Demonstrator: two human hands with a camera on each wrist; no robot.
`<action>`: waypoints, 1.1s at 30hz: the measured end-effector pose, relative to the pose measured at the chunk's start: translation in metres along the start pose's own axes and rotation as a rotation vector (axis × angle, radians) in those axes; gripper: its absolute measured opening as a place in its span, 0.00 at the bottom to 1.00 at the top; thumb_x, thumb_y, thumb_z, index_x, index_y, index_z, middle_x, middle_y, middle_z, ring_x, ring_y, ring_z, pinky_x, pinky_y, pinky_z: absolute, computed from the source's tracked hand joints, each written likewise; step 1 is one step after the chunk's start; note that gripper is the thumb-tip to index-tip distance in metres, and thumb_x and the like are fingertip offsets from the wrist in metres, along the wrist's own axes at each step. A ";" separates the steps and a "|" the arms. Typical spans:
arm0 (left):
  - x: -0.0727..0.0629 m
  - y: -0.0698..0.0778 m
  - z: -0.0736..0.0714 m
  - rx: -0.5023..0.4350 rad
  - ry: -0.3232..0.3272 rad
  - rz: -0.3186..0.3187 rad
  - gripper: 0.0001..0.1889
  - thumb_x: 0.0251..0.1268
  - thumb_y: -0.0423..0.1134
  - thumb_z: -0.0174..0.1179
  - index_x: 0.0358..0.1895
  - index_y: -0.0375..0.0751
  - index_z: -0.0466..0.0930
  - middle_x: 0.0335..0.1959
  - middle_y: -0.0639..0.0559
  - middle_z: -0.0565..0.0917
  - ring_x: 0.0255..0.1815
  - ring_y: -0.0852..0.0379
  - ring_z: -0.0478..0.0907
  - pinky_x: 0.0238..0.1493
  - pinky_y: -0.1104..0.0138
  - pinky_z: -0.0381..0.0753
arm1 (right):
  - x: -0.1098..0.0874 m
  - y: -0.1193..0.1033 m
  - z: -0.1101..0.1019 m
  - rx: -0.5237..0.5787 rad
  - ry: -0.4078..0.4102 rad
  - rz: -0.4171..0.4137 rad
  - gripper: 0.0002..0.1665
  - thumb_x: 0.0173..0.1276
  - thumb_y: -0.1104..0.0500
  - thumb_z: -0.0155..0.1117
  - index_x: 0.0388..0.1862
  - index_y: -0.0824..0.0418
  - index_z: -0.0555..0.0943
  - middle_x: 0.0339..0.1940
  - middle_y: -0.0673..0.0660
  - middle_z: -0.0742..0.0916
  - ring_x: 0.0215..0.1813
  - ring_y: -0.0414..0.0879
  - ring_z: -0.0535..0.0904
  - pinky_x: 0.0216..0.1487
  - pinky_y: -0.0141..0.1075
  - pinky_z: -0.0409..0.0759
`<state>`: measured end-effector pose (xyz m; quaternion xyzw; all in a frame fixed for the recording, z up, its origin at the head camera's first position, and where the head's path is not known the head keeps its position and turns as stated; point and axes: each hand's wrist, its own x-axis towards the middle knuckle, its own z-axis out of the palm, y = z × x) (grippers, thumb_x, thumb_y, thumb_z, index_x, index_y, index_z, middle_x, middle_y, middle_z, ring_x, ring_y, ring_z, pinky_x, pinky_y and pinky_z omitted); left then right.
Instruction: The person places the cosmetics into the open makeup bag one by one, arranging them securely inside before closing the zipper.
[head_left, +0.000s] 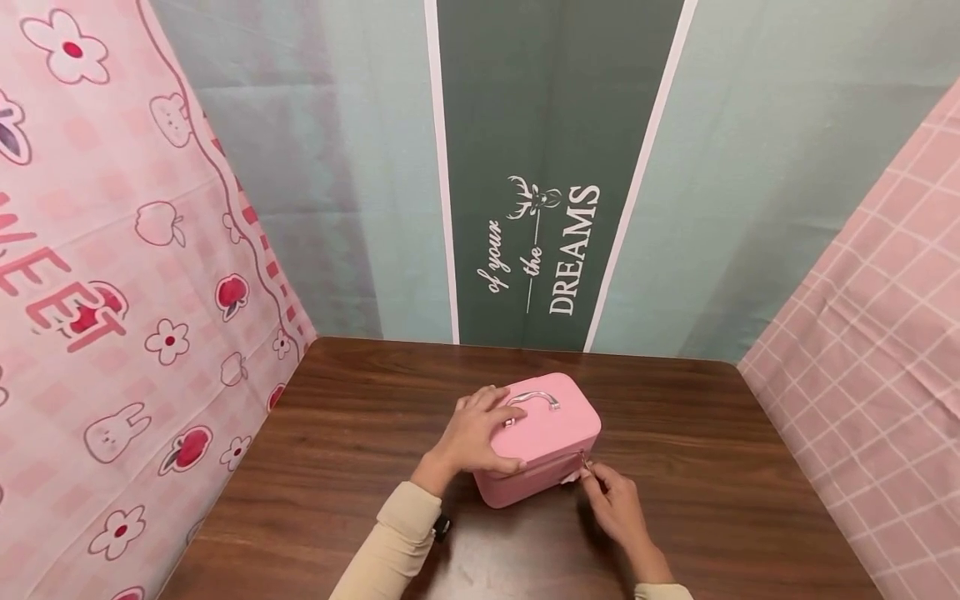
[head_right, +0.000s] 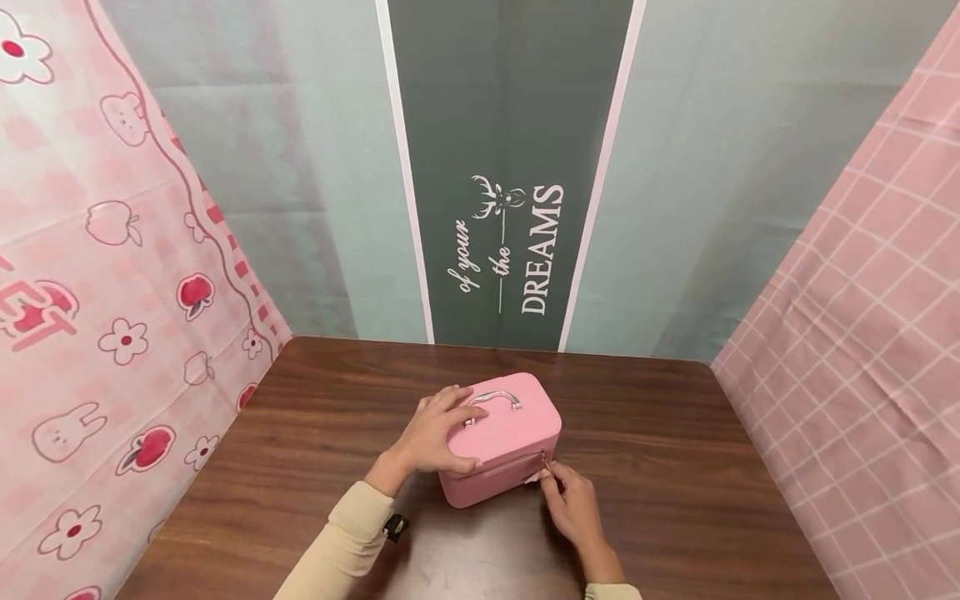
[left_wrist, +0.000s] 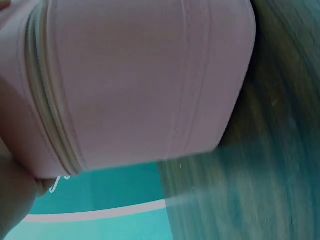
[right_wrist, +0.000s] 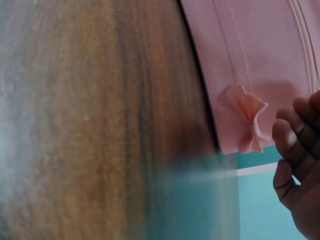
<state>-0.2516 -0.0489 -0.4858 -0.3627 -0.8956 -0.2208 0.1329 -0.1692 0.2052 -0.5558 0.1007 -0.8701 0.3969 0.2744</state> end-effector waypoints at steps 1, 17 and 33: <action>0.000 0.002 0.001 0.009 0.009 -0.010 0.38 0.32 0.69 0.64 0.54 0.60 0.77 0.64 0.48 0.67 0.64 0.45 0.60 0.53 0.52 0.62 | 0.001 -0.001 0.000 -0.005 0.001 -0.010 0.12 0.55 0.69 0.63 0.20 0.54 0.77 0.19 0.40 0.75 0.21 0.34 0.66 0.22 0.28 0.64; -0.007 0.044 0.024 0.194 0.279 -0.261 0.36 0.26 0.70 0.60 0.46 0.58 0.80 0.59 0.46 0.71 0.56 0.45 0.65 0.42 0.50 0.64 | 0.011 -0.008 0.010 -0.008 -0.032 -0.123 0.14 0.54 0.70 0.62 0.20 0.52 0.75 0.17 0.37 0.69 0.21 0.32 0.63 0.22 0.26 0.61; -0.009 0.059 0.026 0.210 0.290 -0.337 0.37 0.31 0.71 0.60 0.48 0.53 0.78 0.59 0.42 0.69 0.58 0.40 0.65 0.43 0.47 0.63 | 0.007 -0.005 0.013 0.029 -0.045 -0.082 0.10 0.54 0.70 0.64 0.21 0.56 0.79 0.17 0.37 0.71 0.20 0.32 0.65 0.21 0.26 0.63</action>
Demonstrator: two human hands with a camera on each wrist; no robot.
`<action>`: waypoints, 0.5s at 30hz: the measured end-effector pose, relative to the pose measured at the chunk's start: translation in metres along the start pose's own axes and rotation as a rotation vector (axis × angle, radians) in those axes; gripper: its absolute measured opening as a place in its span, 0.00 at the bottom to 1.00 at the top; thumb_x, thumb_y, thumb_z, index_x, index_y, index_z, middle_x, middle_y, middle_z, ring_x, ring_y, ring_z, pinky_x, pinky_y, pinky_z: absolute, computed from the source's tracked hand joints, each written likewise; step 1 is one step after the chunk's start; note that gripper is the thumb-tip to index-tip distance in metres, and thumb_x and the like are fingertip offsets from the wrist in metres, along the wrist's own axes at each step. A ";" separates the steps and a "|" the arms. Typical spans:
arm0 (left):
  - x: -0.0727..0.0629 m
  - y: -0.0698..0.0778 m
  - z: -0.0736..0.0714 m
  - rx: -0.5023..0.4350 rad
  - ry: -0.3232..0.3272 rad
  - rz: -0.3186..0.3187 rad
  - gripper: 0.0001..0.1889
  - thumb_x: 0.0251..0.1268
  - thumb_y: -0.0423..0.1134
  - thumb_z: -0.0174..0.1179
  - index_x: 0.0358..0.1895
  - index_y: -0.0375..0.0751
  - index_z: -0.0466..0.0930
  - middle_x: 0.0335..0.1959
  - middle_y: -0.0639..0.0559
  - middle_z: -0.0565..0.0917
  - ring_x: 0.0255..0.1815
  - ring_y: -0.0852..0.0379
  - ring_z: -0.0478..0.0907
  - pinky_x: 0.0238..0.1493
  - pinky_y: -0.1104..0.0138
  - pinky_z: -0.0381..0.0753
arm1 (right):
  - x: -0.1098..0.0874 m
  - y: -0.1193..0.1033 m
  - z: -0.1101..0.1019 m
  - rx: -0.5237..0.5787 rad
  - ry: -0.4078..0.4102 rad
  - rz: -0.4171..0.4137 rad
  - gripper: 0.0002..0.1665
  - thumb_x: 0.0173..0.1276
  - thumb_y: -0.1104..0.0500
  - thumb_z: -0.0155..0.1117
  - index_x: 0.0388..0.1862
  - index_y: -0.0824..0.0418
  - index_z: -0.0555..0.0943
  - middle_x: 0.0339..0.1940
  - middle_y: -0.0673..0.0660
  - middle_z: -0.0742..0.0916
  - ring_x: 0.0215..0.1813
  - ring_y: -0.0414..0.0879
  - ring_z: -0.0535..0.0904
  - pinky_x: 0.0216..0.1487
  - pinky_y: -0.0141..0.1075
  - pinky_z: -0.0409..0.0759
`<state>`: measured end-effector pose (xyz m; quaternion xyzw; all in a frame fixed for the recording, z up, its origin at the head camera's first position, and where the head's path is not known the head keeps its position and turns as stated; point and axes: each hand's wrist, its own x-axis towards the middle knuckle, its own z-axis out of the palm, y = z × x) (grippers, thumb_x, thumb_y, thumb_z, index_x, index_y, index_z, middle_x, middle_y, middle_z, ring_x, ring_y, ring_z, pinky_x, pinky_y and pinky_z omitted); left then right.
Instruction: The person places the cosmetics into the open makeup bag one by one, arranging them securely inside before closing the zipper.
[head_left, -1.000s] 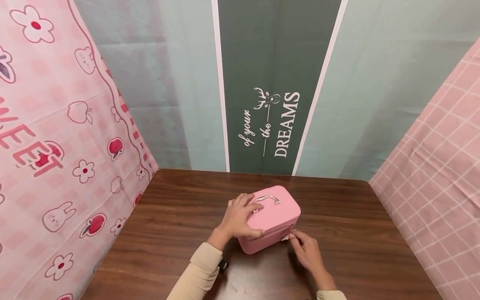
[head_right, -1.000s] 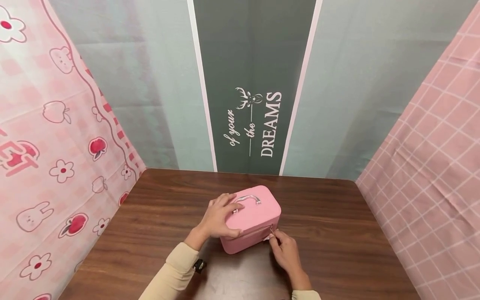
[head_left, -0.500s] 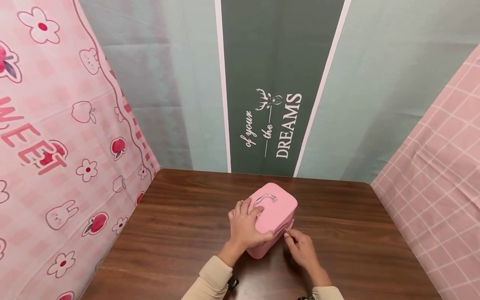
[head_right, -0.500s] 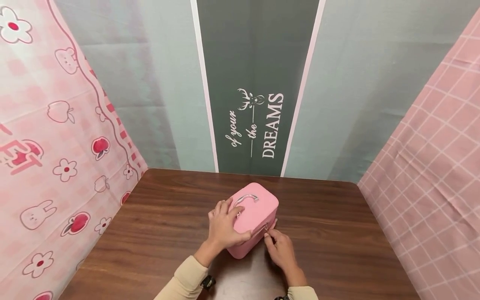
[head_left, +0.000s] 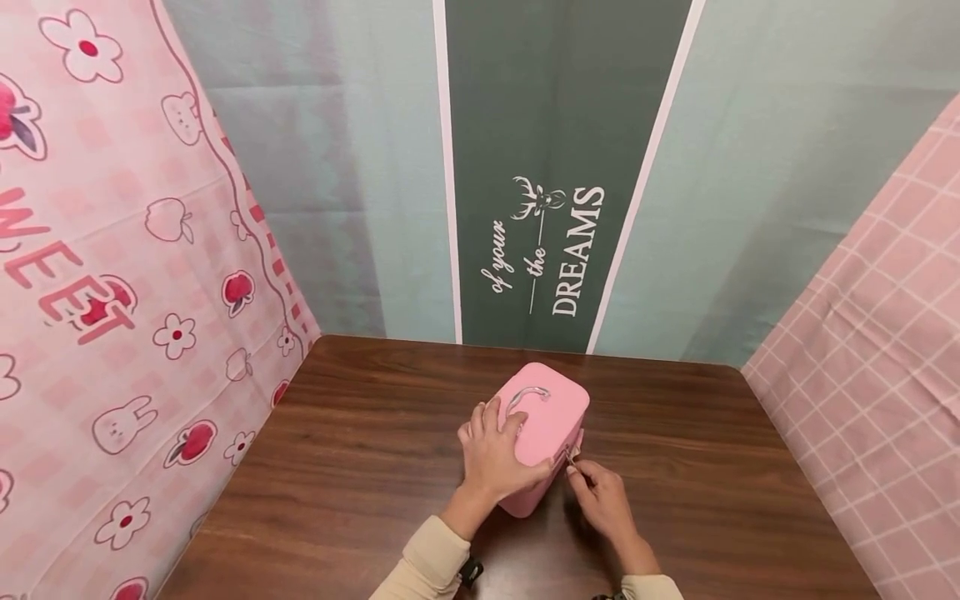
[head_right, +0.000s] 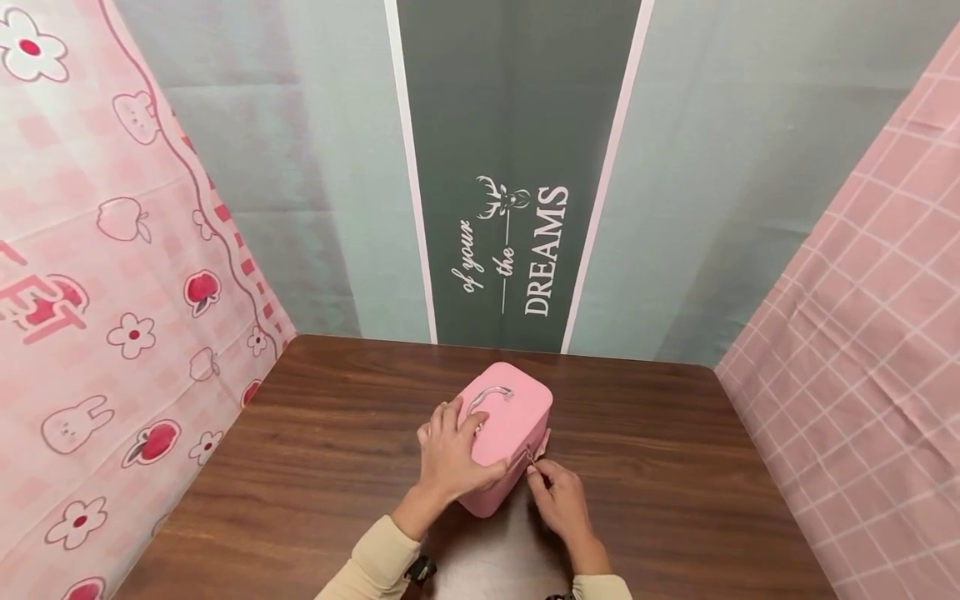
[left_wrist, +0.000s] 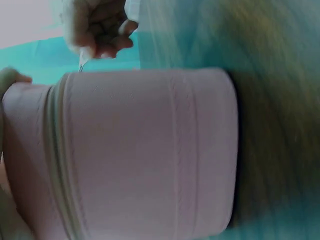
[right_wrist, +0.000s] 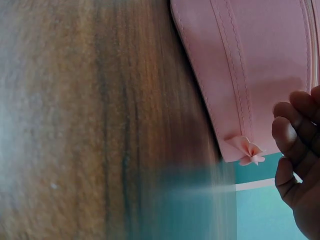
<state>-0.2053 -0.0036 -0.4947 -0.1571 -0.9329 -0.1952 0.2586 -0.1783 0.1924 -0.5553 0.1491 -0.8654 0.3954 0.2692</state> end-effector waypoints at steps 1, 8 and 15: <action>0.001 -0.004 -0.002 -0.025 -0.002 0.038 0.37 0.32 0.71 0.60 0.49 0.53 0.78 0.59 0.42 0.70 0.58 0.39 0.65 0.43 0.47 0.64 | 0.000 0.000 -0.001 0.005 -0.009 0.019 0.10 0.54 0.70 0.64 0.22 0.56 0.79 0.18 0.37 0.72 0.20 0.32 0.65 0.21 0.27 0.64; 0.015 -0.050 -0.008 -0.317 -0.042 0.364 0.37 0.30 0.66 0.69 0.49 0.50 0.80 0.58 0.45 0.73 0.62 0.43 0.65 0.53 0.49 0.66 | 0.009 0.004 -0.002 0.165 -0.139 0.160 0.11 0.54 0.73 0.63 0.25 0.57 0.77 0.21 0.43 0.76 0.23 0.35 0.69 0.23 0.30 0.68; 0.023 -0.069 -0.004 -0.488 -0.164 0.425 0.40 0.25 0.62 0.74 0.50 0.49 0.79 0.58 0.47 0.72 0.63 0.46 0.63 0.58 0.53 0.64 | 0.015 0.004 0.001 0.258 -0.197 0.183 0.14 0.63 0.69 0.60 0.22 0.54 0.72 0.18 0.43 0.72 0.22 0.36 0.68 0.22 0.31 0.66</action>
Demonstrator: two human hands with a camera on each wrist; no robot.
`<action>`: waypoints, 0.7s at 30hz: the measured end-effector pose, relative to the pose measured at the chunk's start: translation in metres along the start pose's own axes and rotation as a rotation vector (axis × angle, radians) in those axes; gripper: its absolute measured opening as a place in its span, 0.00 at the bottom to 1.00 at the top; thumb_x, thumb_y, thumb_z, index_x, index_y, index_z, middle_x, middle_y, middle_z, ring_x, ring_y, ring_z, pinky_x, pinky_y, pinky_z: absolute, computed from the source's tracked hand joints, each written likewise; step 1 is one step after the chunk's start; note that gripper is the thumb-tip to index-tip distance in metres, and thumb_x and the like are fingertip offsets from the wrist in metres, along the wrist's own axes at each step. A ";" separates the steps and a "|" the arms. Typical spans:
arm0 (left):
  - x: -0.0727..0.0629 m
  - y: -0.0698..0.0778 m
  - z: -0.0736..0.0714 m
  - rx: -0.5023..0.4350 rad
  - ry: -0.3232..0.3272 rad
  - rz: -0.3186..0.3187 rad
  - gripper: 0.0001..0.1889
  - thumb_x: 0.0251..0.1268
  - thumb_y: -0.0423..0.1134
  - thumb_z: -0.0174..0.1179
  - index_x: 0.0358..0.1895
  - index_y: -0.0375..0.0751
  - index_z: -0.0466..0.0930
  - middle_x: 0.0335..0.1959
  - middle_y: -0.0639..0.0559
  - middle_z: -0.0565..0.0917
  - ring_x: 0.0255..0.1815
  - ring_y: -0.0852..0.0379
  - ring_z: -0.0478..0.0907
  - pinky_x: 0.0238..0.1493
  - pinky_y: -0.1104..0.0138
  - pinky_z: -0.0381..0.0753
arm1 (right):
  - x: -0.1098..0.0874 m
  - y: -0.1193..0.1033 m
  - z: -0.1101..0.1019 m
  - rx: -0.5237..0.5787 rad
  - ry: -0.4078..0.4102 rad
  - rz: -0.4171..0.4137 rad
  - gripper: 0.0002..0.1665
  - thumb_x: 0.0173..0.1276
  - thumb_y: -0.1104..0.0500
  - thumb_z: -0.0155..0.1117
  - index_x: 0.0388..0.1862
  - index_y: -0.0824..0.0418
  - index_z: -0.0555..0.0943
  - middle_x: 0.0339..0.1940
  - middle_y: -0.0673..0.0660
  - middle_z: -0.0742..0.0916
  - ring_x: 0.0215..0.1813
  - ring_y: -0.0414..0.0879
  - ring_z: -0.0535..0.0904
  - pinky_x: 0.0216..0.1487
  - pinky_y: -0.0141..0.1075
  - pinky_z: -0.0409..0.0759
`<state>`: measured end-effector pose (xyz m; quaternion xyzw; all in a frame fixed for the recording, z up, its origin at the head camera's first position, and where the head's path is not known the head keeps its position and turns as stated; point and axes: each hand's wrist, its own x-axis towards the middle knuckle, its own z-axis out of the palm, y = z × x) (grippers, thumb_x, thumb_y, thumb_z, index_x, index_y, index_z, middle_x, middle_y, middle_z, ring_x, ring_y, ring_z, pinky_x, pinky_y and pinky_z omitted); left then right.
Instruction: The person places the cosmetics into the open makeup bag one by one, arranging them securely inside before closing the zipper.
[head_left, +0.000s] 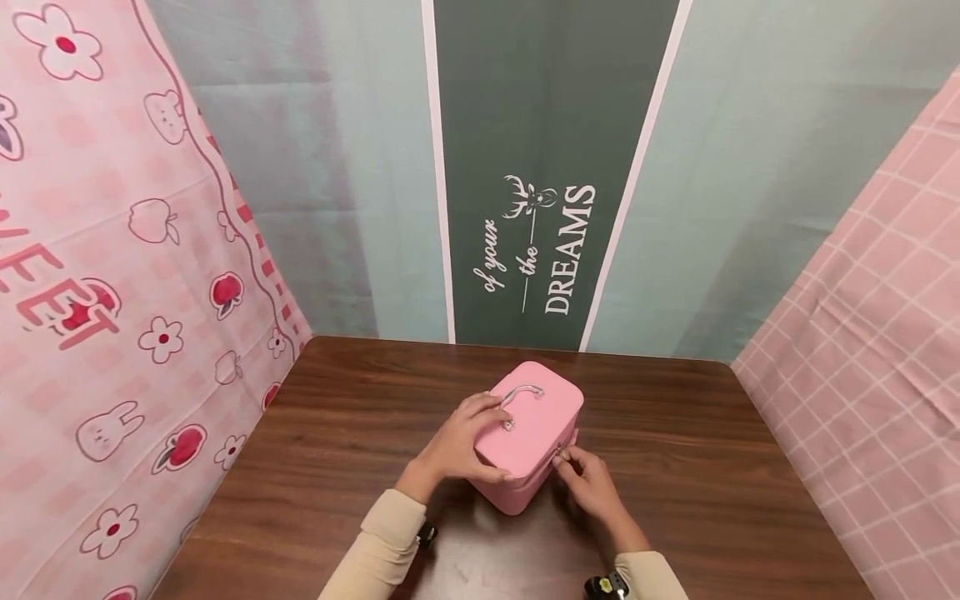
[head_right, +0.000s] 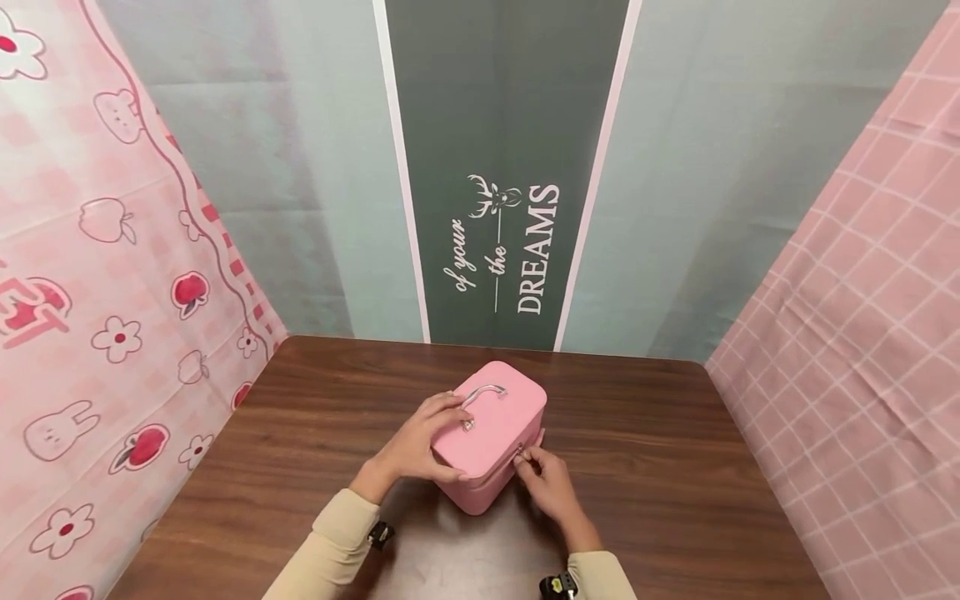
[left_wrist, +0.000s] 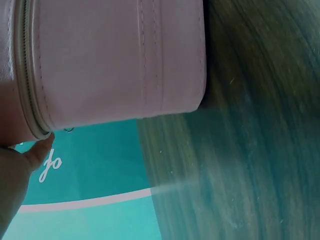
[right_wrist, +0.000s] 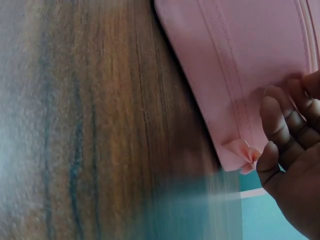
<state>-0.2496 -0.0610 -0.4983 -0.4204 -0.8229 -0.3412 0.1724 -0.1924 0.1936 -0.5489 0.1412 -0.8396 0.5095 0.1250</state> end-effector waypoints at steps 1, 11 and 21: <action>0.000 -0.001 0.000 -0.015 0.001 0.003 0.40 0.25 0.62 0.74 0.50 0.48 0.78 0.58 0.46 0.72 0.63 0.45 0.63 0.59 0.53 0.64 | 0.000 0.000 0.001 -0.006 0.001 0.010 0.15 0.64 0.68 0.59 0.21 0.54 0.71 0.17 0.43 0.72 0.22 0.36 0.68 0.22 0.31 0.66; -0.003 0.004 0.006 0.026 0.067 -0.027 0.40 0.25 0.62 0.74 0.49 0.47 0.77 0.56 0.47 0.72 0.61 0.45 0.63 0.59 0.57 0.65 | -0.003 -0.006 0.002 -0.086 0.066 -0.014 0.10 0.65 0.66 0.58 0.23 0.58 0.75 0.16 0.40 0.71 0.20 0.36 0.67 0.22 0.32 0.66; -0.002 0.026 0.020 0.132 0.132 -0.162 0.40 0.26 0.64 0.72 0.48 0.45 0.77 0.54 0.46 0.71 0.60 0.50 0.62 0.56 0.59 0.68 | -0.004 -0.008 0.002 -0.232 0.128 -0.197 0.12 0.60 0.70 0.60 0.22 0.55 0.75 0.17 0.36 0.71 0.20 0.32 0.66 0.21 0.30 0.65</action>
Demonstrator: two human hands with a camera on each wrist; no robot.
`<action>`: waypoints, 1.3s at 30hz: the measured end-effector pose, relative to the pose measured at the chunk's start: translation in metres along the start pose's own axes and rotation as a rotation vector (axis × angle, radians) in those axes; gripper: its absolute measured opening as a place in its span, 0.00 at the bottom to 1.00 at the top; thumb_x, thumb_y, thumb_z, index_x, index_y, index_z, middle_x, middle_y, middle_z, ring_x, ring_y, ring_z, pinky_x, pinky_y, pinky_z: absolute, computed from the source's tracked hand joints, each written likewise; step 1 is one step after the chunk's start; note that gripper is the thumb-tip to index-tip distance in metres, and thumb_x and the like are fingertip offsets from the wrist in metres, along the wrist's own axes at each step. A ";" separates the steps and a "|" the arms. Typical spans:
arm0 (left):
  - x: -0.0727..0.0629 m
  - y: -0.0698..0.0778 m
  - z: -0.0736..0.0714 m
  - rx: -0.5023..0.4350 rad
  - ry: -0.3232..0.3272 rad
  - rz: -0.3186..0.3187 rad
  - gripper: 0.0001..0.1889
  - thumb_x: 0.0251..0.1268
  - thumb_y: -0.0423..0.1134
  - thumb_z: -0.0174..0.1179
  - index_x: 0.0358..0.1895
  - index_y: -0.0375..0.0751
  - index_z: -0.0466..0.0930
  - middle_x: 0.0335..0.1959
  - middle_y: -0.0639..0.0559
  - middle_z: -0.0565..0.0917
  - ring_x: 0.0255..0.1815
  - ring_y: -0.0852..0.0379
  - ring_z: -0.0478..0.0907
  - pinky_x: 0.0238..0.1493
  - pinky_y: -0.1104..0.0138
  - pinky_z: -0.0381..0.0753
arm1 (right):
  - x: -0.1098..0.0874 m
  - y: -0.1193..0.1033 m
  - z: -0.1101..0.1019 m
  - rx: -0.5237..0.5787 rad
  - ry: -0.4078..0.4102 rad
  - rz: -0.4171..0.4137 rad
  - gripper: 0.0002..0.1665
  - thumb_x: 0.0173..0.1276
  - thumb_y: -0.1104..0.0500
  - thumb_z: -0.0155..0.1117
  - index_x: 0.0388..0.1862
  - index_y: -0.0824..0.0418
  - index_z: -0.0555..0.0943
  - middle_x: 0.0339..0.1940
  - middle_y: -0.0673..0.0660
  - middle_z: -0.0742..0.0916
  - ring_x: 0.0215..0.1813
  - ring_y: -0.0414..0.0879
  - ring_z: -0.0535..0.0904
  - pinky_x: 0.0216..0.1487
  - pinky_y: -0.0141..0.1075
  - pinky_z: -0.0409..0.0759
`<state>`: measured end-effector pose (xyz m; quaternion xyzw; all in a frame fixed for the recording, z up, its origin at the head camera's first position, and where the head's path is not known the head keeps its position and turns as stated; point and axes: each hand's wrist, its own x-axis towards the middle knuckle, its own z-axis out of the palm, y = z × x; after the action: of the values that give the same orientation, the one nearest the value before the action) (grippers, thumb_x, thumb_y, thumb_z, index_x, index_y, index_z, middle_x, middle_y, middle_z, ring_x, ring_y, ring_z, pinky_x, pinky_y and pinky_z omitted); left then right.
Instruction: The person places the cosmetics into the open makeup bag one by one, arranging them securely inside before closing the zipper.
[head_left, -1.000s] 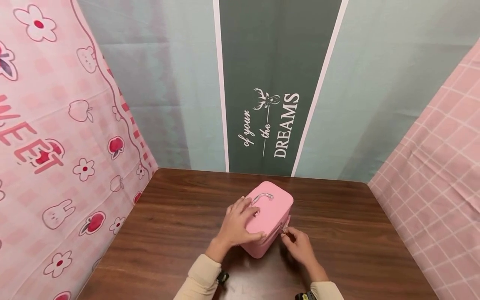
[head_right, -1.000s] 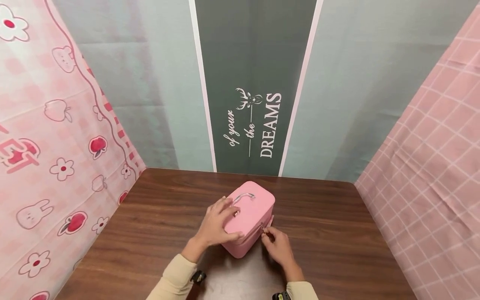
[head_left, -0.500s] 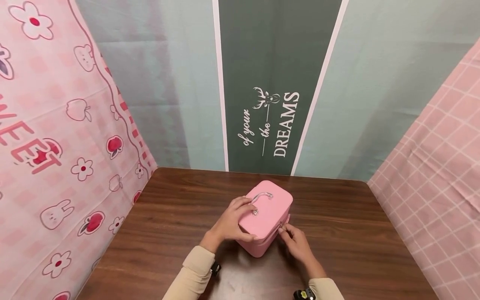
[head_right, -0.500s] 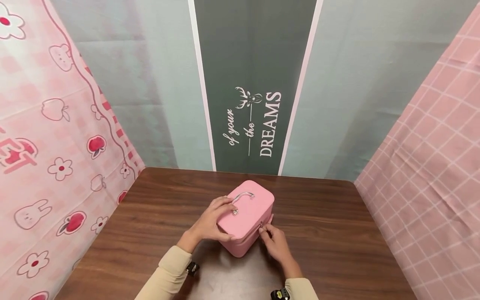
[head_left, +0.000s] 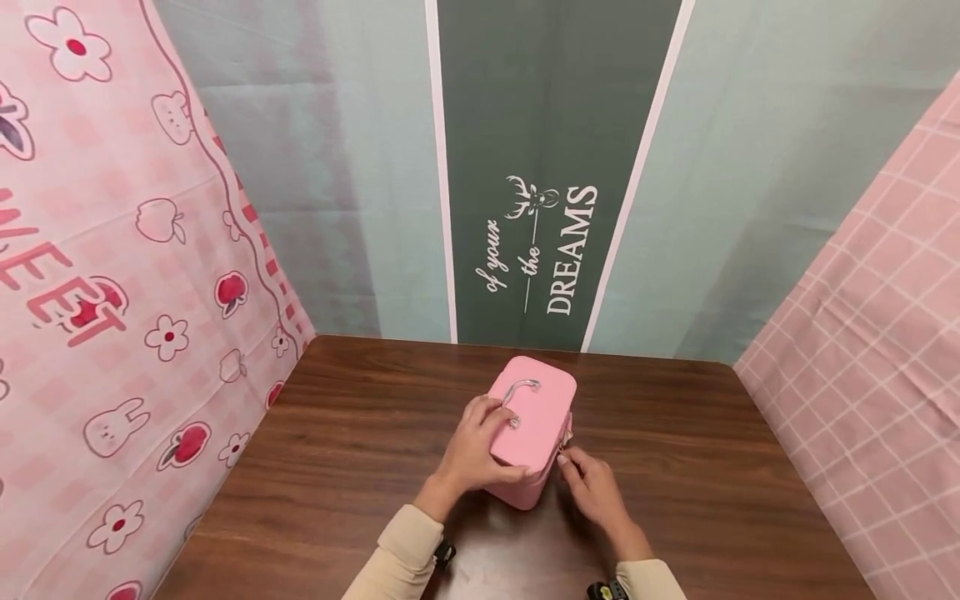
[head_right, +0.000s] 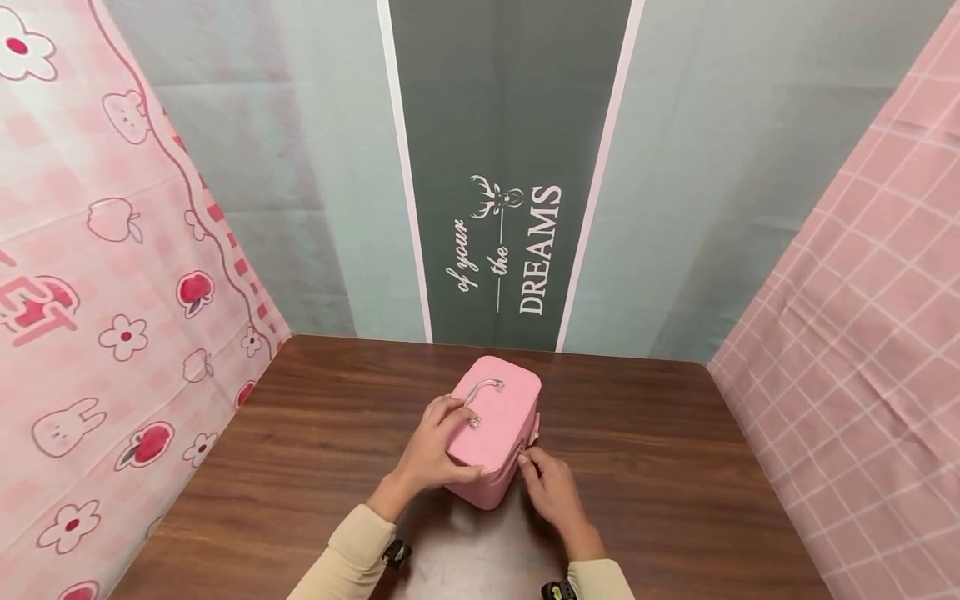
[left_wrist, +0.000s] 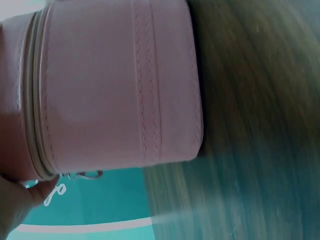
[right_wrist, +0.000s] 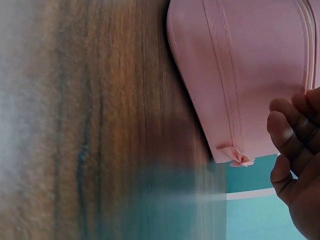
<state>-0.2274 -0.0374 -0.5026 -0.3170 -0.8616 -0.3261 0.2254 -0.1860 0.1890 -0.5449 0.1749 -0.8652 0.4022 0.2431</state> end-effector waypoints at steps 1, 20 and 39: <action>0.000 0.002 0.002 0.013 0.020 -0.004 0.40 0.26 0.64 0.72 0.48 0.45 0.77 0.53 0.46 0.71 0.59 0.50 0.63 0.55 0.59 0.68 | -0.001 -0.001 0.000 -0.005 -0.002 -0.007 0.12 0.59 0.70 0.61 0.22 0.55 0.75 0.17 0.36 0.71 0.20 0.32 0.66 0.21 0.29 0.65; 0.000 0.035 0.023 0.190 0.216 -0.162 0.40 0.30 0.71 0.65 0.46 0.45 0.77 0.50 0.44 0.73 0.57 0.45 0.65 0.41 0.52 0.71 | -0.014 -0.008 0.000 0.006 0.018 0.041 0.14 0.58 0.70 0.62 0.21 0.53 0.75 0.16 0.35 0.69 0.19 0.31 0.63 0.18 0.28 0.63; 0.017 -0.023 0.006 -0.023 -0.102 0.170 0.35 0.36 0.66 0.67 0.51 0.53 0.75 0.55 0.52 0.71 0.62 0.55 0.62 0.52 0.53 0.66 | -0.018 0.003 0.003 0.086 0.060 0.112 0.11 0.57 0.72 0.62 0.21 0.58 0.78 0.17 0.38 0.74 0.19 0.33 0.66 0.18 0.30 0.65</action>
<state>-0.2567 -0.0395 -0.5061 -0.4077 -0.8382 -0.2990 0.2047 -0.1734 0.1904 -0.5582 0.1242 -0.8479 0.4570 0.2384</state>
